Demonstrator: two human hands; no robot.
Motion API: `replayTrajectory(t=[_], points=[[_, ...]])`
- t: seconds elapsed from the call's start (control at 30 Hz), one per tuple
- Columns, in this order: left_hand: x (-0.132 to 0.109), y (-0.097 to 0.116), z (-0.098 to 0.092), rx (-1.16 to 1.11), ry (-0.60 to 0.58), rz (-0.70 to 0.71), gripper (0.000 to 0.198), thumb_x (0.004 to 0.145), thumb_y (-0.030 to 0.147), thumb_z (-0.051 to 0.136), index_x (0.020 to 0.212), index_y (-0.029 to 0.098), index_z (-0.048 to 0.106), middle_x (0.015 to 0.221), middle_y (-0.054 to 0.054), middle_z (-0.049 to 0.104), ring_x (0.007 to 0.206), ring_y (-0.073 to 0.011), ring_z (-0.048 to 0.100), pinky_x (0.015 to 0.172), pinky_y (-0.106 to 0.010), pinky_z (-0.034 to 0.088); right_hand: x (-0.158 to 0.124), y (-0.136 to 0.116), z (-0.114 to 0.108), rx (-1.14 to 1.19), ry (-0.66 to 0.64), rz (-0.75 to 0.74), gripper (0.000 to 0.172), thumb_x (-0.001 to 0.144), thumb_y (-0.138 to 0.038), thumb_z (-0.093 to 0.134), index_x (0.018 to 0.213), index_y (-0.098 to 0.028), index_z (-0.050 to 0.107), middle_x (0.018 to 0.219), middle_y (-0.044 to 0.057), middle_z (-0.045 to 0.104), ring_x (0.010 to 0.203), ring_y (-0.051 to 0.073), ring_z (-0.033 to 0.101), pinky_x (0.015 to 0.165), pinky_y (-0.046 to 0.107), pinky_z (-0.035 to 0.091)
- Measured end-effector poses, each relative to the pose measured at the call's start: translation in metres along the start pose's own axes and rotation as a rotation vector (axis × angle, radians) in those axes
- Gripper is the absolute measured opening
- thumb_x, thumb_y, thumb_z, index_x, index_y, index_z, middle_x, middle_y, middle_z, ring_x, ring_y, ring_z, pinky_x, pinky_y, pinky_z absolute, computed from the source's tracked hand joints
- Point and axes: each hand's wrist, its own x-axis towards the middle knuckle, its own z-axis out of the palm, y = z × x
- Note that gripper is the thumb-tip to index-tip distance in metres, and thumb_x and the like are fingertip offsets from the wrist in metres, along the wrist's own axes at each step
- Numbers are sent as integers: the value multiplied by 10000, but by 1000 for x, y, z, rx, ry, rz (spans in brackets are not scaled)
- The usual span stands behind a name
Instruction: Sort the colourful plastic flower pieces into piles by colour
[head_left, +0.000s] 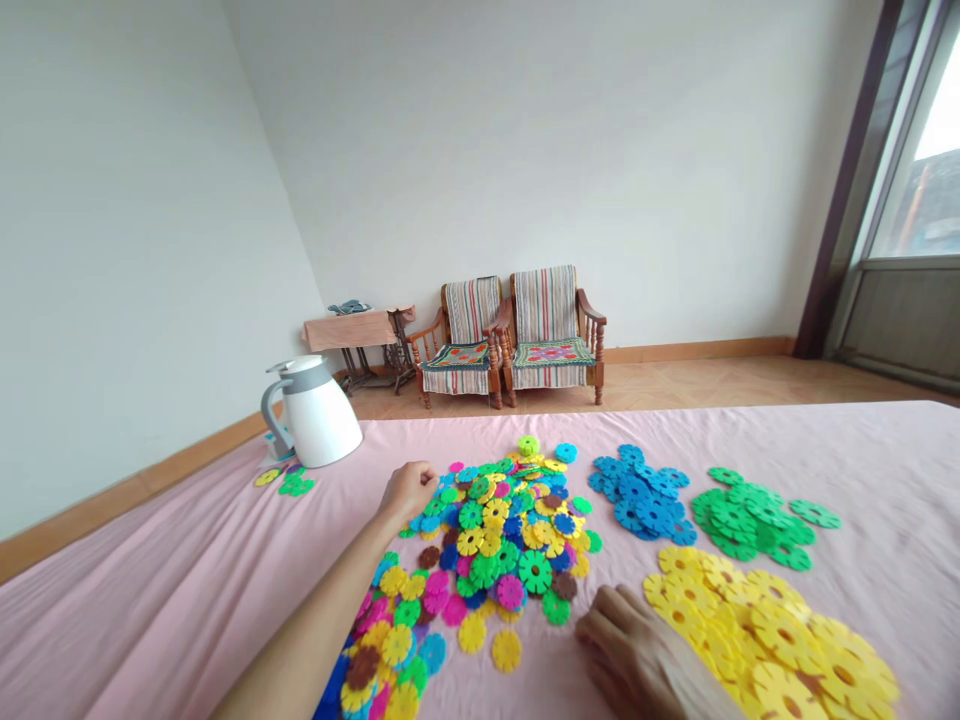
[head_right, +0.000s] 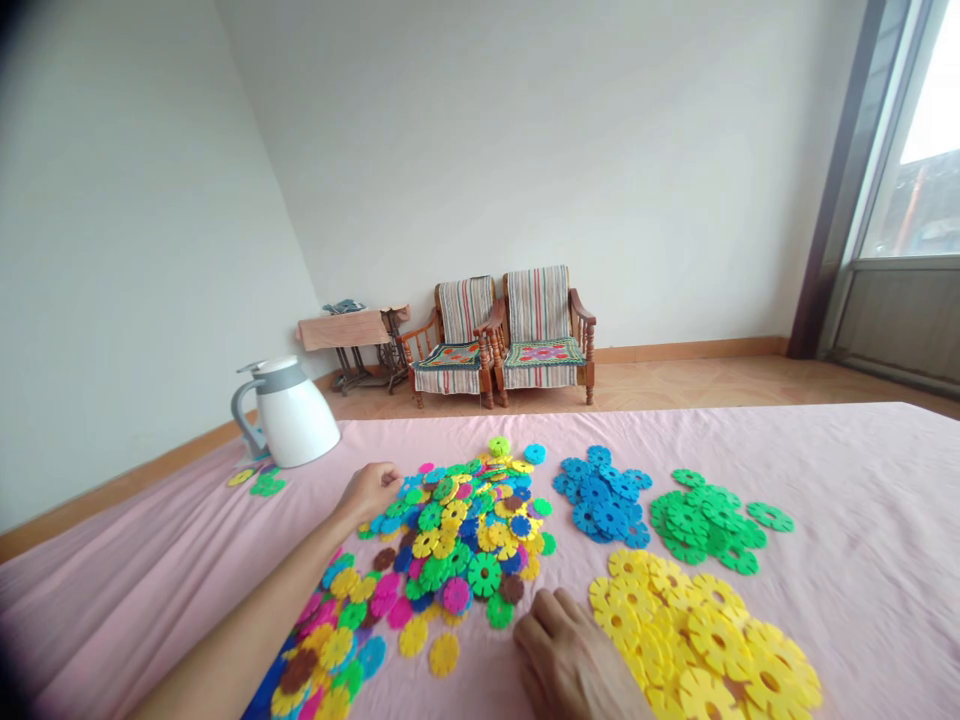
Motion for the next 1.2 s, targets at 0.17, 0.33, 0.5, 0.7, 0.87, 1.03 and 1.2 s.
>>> replayTrajectory(t=[0.17,0.33,0.5,0.7,0.87,1.03,1.2], points=[[-2,14,-6,-69,24,-77,78,666,159,574,589,168,584,565,14,624,620,-143,599,588,-209,392,2,-1,1,-10,-19,8,139,790,-98,506,771,-199,600,833,56,635,741,189,586,628,294,484],[-3,58,10,-274,-146,-41,83,717,231,545,690,156,568,568,27,601,532,-128,596,503,-199,411,2,-5,-4,17,-14,52,125,796,-113,508,780,-200,597,862,53,633,761,190,574,650,300,472],[-7,123,49,-414,-362,55,53,690,191,600,668,146,583,514,44,571,432,-98,553,450,-183,395,3,-4,-3,1,12,52,99,750,-103,541,755,-194,578,866,42,632,764,186,568,638,287,451],[-3,188,99,-478,-478,80,64,708,139,607,645,135,601,477,34,581,391,-84,534,408,-166,372,5,1,8,-35,29,35,109,673,-113,608,730,-198,570,843,18,639,743,183,573,628,276,440],[6,203,116,-494,-413,56,98,761,115,547,802,114,635,665,-32,682,428,-71,564,409,-155,384,6,3,11,-69,40,18,86,690,-138,617,727,-198,570,822,15,638,737,179,576,623,267,436],[1,173,92,-462,-333,87,110,737,139,577,824,119,640,757,-51,695,470,-86,598,454,-178,428,6,1,6,-57,30,34,80,707,-132,605,738,-199,575,832,17,637,750,178,578,631,266,436],[-1,117,33,-388,-281,80,148,700,210,574,805,135,646,709,-28,682,541,-125,625,504,-209,453,3,-5,-2,0,10,59,84,739,-115,564,738,-199,574,855,29,633,757,184,568,640,280,442]])
